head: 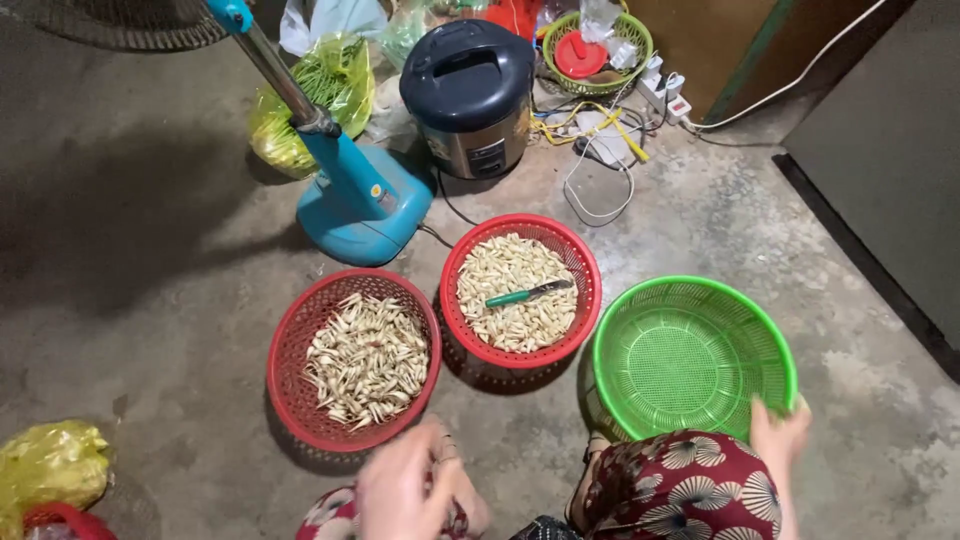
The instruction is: Trimming the ends of small vegetables with a knife and sorting them into baskets
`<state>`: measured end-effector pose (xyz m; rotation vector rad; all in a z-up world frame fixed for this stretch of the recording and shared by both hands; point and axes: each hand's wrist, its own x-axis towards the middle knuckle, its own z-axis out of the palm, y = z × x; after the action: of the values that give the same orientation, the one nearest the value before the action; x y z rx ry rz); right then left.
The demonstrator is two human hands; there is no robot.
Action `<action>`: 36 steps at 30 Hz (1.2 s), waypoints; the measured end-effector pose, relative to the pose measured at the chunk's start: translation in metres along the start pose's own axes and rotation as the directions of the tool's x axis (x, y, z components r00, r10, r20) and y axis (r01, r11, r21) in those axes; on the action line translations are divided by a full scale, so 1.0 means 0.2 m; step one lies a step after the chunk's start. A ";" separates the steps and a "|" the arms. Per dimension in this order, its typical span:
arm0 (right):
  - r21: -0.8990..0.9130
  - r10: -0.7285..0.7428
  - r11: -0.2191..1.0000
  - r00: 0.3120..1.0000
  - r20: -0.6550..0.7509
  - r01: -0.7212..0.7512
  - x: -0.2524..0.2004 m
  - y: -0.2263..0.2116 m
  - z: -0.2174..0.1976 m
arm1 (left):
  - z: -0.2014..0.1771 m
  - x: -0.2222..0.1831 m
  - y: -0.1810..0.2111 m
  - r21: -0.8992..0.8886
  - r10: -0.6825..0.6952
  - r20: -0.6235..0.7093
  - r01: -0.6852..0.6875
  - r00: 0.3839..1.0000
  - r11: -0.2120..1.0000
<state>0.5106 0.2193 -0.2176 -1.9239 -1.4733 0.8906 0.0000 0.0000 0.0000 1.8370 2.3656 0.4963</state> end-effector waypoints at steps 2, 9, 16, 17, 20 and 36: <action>-0.032 -0.045 0.999 0.998 -0.041 0.044 0.03 -0.50 -0.02 | 0.12 0.11 0.18 -0.304 -0.049 0.428 0.195 0.902 0.933; -0.163 -0.298 0.840 0.691 0.659 0.518 0.32 -1.61 0.54 | 1.30 0.25 0.21 -0.297 0.198 0.502 -0.047 0.842 0.954; -0.168 0.017 0.978 0.752 0.659 0.126 0.53 -1.11 1.73 | 1.57 0.25 0.14 -0.282 0.294 0.827 -0.098 0.480 0.954; -0.126 0.153 0.988 0.745 0.650 -0.092 0.47 -1.09 1.78 | 1.57 0.28 0.12 -0.300 0.286 0.822 -0.053 0.492 0.953; -0.084 0.056 0.996 0.891 0.450 -0.020 0.56 -0.75 2.08 | 1.58 0.27 0.08 -0.362 0.275 0.819 0.082 0.504 0.929; 0.211 0.020 0.977 0.997 0.073 -0.035 -0.11 -0.99 1.16 | 1.88 0.41 0.33 -0.419 0.104 0.901 0.907 0.421 -0.040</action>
<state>0.2056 0.2534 -0.2089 -1.7759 -1.3349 1.0921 0.1435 0.1642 -0.3235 0.2068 1.1456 0.6858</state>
